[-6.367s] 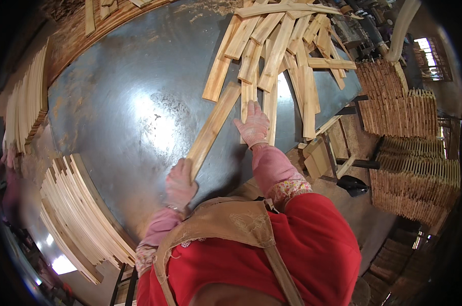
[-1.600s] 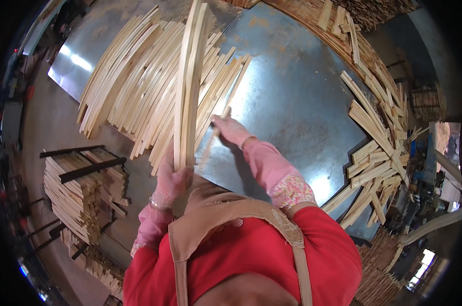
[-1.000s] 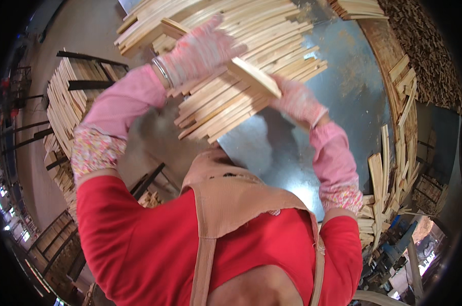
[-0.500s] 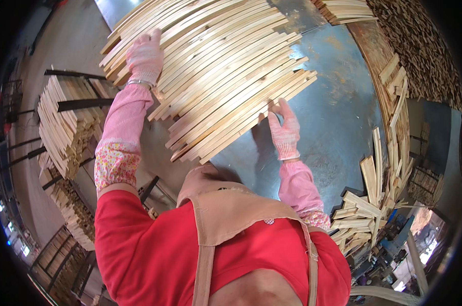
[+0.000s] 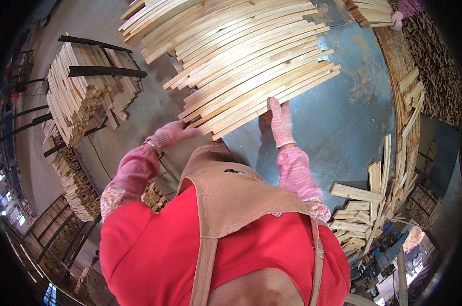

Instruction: The person picks up thin wooden planks from a pile on a metal table and stacks them neatly. They repeatedly gather planks, align them, and place them into a growing stack, occasionally adjusting the pile to maintain order.

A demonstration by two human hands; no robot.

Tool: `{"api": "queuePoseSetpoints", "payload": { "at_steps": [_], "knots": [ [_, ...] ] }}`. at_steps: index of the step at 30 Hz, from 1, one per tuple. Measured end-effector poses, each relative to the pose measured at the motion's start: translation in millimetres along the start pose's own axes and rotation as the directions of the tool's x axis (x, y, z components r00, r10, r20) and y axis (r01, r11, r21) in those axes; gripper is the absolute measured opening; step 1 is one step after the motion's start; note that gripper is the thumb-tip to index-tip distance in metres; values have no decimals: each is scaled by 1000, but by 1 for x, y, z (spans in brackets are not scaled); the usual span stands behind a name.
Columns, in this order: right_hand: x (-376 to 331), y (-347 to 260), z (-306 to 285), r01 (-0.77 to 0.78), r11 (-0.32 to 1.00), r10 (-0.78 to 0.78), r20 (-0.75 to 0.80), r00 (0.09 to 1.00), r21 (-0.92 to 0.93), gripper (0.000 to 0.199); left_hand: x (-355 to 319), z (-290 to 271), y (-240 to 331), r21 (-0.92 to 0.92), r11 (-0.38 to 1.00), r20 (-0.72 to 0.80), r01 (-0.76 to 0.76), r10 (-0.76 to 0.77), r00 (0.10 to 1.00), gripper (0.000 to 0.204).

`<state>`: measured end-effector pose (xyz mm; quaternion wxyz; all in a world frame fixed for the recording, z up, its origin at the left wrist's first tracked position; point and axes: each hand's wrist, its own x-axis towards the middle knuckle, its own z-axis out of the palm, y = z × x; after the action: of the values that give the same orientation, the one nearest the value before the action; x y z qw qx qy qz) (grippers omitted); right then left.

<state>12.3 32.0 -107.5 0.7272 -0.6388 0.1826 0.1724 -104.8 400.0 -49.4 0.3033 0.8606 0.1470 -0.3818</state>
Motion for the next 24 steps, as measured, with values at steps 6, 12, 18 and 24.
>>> {"api": "queuePoseSetpoints", "payload": {
  "at_steps": [6,12,18,24],
  "knots": [
    [1,6,-3,-37,975,35,13,999,219,45,-29,-24,38,-43,998,106,37,-32,994,66],
    [-8,-13,12,-37,948,36,9,999,317,63,-95,-62,-12,-153,987,-102,-57,42,994,59],
    [26,22,9,31,997,-35,-46,998,-76,117,28,-135,31,668,744,-463,-8,424,779,57],
    [43,38,-4,132,908,-183,-93,979,-397,118,101,-173,115,206,975,-203,-82,125,971,77]
  ]
}}
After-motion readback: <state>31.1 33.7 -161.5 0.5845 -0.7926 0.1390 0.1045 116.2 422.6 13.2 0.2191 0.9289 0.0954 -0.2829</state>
